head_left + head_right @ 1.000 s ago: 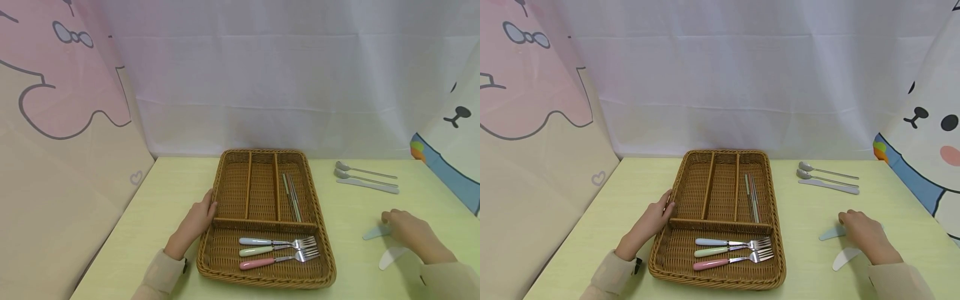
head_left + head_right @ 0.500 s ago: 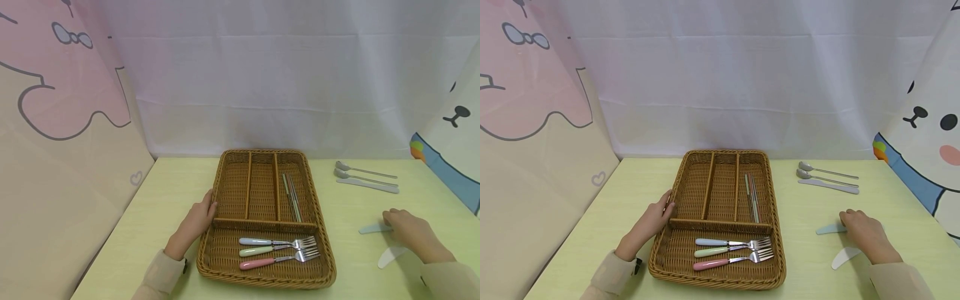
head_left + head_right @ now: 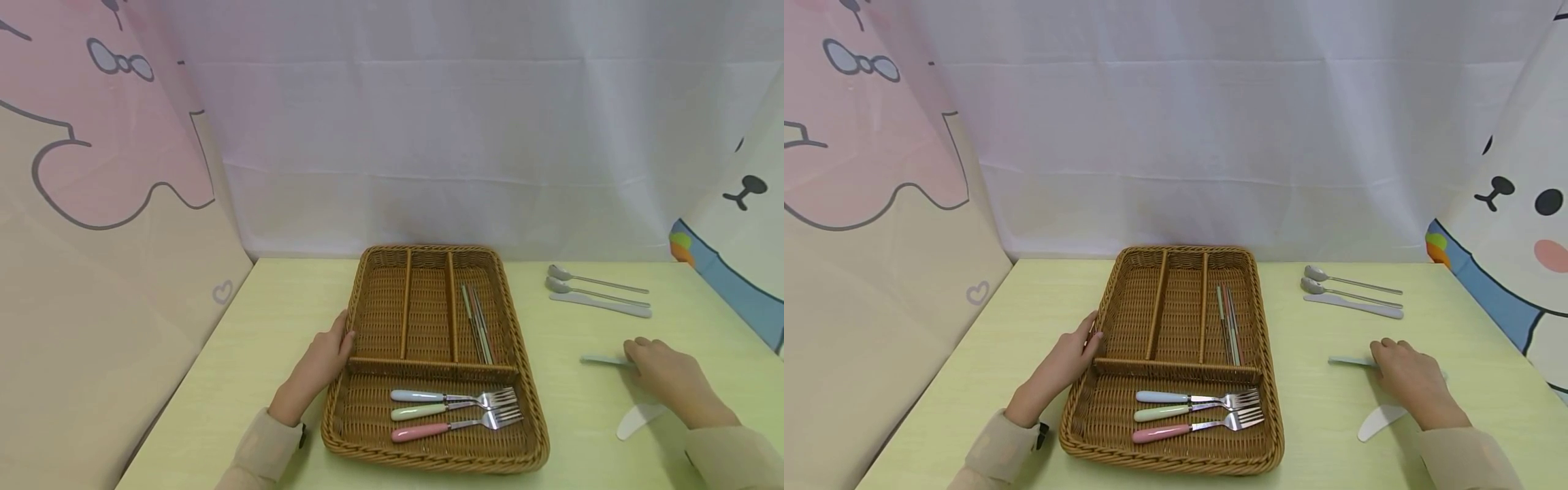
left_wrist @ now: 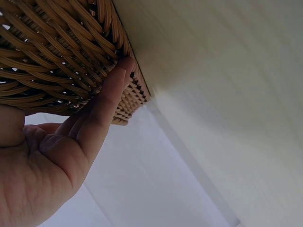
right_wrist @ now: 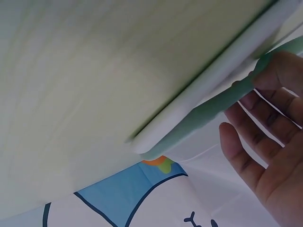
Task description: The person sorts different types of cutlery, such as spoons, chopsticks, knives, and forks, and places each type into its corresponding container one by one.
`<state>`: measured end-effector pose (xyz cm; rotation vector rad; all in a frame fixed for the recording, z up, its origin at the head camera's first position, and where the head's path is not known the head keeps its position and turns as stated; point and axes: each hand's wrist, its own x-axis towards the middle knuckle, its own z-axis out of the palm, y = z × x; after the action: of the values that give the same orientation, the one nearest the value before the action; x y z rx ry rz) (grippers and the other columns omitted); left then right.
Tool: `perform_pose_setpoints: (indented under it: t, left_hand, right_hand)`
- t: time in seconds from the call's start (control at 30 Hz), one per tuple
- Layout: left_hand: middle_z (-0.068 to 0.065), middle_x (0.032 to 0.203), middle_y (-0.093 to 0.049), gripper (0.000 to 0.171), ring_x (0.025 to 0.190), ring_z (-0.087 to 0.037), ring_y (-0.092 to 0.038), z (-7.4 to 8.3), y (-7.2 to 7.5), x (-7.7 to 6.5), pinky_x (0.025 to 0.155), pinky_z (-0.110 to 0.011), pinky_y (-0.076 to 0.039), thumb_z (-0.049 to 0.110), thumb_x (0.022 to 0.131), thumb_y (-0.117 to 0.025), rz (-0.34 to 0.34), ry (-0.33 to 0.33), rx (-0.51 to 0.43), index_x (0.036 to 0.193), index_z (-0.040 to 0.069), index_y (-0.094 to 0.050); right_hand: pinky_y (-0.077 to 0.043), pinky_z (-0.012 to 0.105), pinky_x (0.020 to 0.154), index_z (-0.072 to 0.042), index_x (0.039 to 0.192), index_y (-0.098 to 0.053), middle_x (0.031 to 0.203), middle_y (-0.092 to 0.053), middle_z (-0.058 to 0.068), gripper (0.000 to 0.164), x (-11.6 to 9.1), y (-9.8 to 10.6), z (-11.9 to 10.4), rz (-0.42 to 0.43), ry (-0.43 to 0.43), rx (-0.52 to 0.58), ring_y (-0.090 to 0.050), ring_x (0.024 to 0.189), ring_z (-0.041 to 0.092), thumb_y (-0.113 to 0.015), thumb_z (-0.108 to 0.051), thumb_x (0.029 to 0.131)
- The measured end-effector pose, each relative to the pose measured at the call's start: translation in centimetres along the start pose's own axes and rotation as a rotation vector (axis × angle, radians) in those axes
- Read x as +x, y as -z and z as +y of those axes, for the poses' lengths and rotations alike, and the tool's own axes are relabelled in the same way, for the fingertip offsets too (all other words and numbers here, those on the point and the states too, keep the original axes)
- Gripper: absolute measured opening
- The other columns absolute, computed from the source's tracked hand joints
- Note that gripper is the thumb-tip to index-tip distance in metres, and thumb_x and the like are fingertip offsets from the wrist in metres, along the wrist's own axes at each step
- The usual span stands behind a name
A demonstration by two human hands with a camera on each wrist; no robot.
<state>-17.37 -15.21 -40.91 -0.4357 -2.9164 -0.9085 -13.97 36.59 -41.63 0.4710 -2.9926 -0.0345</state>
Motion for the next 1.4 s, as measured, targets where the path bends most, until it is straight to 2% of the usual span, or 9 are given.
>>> perform_pose_setpoints:
  t: [0.37,0.53,0.77,1.1,1.4]
  left_hand:
    - [0.004,0.042,-0.036,0.050,0.030,-0.006,-0.027,0.2,0.1,0.0,0.032,-0.020,-0.026,0.016,0.097,-0.042,0.003,-0.001,0.000,0.138,-0.009,-0.026]
    - [0.004,0.042,-0.035,0.050,0.031,-0.006,-0.026,0.2,0.2,0.0,0.033,-0.020,-0.025,0.016,0.097,-0.042,-0.001,0.006,0.002,0.138,-0.009,-0.026]
    - [0.004,0.042,-0.034,0.050,0.031,-0.006,-0.026,0.1,0.1,-0.1,0.033,-0.021,-0.026,0.014,0.097,-0.043,0.009,0.002,0.013,0.138,-0.009,-0.027]
    - [0.005,0.042,-0.034,0.049,0.029,-0.001,-0.022,0.4,0.2,-0.2,0.033,-0.021,-0.025,0.015,0.097,-0.042,0.030,-0.021,0.005,0.138,-0.008,-0.028]
    - [0.005,0.042,-0.035,0.050,0.031,-0.005,-0.026,0.1,0.1,0.0,0.033,-0.020,-0.025,0.015,0.097,-0.043,0.008,-0.011,0.010,0.137,-0.010,-0.026]
  right_hand:
    - [-0.042,0.041,0.037,-0.003,0.075,-0.049,0.065,-0.048,0.005,0.017,0.7,-0.2,0.1,0.106,0.010,-0.005,-0.048,0.055,0.024,-0.063,0.006,0.069]
    - [-0.043,0.040,0.036,-0.001,0.081,-0.054,0.067,-0.052,0.007,0.017,1.4,0.6,-0.7,0.164,0.028,0.017,-0.051,0.057,0.026,-0.060,0.007,0.067]
    - [-0.037,0.034,0.031,-0.004,0.080,-0.055,0.063,-0.048,0.003,0.023,2.4,1.5,-2.2,0.275,0.090,0.001,-0.048,0.054,0.023,-0.060,0.009,0.062]
    - [-0.035,0.028,0.034,-0.002,0.084,-0.062,0.066,-0.051,0.004,0.026,3.6,2.6,-4.0,0.310,0.135,0.005,-0.047,0.056,0.020,-0.063,0.011,0.062]
    - [-0.038,0.028,0.037,-0.003,0.082,-0.064,0.067,-0.053,0.006,0.025,4.8,3.8,-5.8,0.353,0.190,-0.015,-0.048,0.057,0.022,-0.063,0.013,0.062]
